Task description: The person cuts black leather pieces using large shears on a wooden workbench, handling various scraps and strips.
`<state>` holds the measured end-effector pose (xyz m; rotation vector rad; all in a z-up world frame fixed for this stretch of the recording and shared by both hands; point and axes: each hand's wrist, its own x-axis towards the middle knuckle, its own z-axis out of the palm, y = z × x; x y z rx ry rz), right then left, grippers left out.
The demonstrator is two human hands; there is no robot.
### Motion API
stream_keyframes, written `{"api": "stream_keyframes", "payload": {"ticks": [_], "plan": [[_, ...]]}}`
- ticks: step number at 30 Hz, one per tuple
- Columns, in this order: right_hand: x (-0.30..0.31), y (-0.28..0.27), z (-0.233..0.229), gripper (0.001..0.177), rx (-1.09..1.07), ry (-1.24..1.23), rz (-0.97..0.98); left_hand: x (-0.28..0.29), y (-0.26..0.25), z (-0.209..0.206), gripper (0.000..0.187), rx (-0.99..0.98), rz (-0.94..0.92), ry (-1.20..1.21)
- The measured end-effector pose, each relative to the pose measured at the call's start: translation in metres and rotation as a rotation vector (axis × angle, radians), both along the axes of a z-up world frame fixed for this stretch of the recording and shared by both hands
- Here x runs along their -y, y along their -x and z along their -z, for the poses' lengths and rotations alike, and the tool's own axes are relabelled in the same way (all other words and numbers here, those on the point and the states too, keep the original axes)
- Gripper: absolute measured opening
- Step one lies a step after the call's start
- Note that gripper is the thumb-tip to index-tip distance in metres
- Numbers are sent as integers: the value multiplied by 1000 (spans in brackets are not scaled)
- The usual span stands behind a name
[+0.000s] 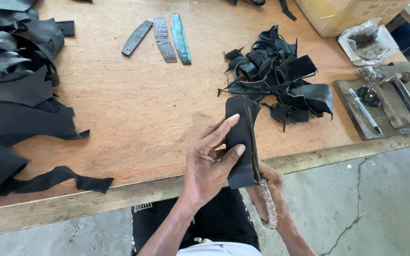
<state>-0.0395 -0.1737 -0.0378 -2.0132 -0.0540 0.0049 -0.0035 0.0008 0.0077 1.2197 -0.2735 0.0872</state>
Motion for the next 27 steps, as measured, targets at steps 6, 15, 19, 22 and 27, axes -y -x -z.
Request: {"api": "stream_keyframes", "payload": {"ticks": [6,15,19,22,27], "plan": [[3,2,9,17,-9,-95,23,-2,0,0,57,-25,11,-1],[-2,5,19,17,-176,-72,78,-2,-3,6,57,-22,10,41],[-5,-2,7,6,-3,16,44,-3,-6,0,57,-17,15,48],[-4,-6,2,8,-2,-1,34,-2,-6,0,59,-5,19,40],[-2,-16,-5,10,-3,-18,20,1,-4,-4,58,-5,40,16]]}}
